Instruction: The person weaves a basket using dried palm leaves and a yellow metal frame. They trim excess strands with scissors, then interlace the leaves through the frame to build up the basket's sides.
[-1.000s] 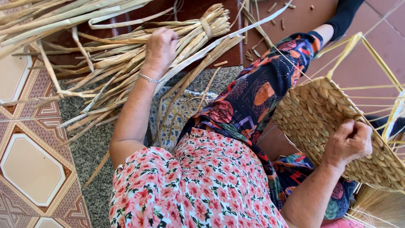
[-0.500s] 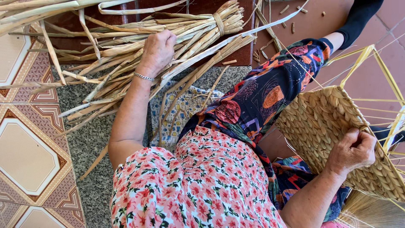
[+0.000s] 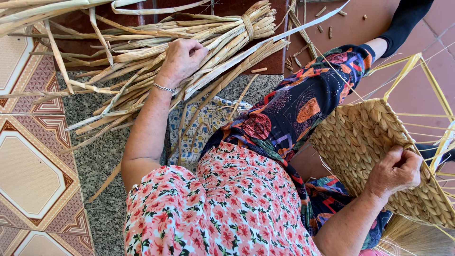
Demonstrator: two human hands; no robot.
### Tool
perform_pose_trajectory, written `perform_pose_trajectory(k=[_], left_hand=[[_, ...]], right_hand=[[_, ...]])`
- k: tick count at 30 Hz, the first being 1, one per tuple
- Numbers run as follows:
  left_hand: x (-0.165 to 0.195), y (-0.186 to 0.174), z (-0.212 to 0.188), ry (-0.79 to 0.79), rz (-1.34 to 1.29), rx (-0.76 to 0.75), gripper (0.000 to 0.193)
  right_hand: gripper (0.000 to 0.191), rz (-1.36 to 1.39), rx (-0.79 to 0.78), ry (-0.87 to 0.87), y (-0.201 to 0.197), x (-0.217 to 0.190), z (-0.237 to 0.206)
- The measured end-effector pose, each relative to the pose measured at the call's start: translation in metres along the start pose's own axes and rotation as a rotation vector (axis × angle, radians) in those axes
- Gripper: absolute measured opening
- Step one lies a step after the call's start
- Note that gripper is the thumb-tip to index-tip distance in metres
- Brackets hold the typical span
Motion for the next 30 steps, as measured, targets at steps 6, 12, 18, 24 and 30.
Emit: perform_pose_trajectory(k=[6,12,18,24,30], left_hand=[[0.003,0.004,0.003,-0.100,0.345,0.048,0.015],[0.009,-0.027,-0.013,0.076,0.760,0.353,0.004],[-0.004,-0.099,-0.050,-0.053,0.535,0.267,0.006],[0.084,-0.067,-0.065,-0.034,-0.570,0.033,0.005],[0.199,0.052,-0.127,0.065,-0.760,-0.583,0.011]], right_hand=[[0.013,0.009,0.005,0.000,-0.002,-0.006,0.005],[0.013,0.010,0.004,0.005,-0.005,-0.010,0.009],[0.013,0.029,0.001,0.015,-0.006,-0.005,0.004],[0.024,0.145,0.054,0.154,-0.016,-0.008,-0.007],[0.039,1.190,-0.118,0.502,-0.022,-0.081,-0.036]])
Point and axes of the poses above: each hand's wrist, its own z-axis towards the middle knuckle, its own y-axis out of the palm, x = y × z, the point moved 9 cm from there along z, towards the middle knuckle, and after that the axes turned 12 degrees about -y, right-handed, at the moved point
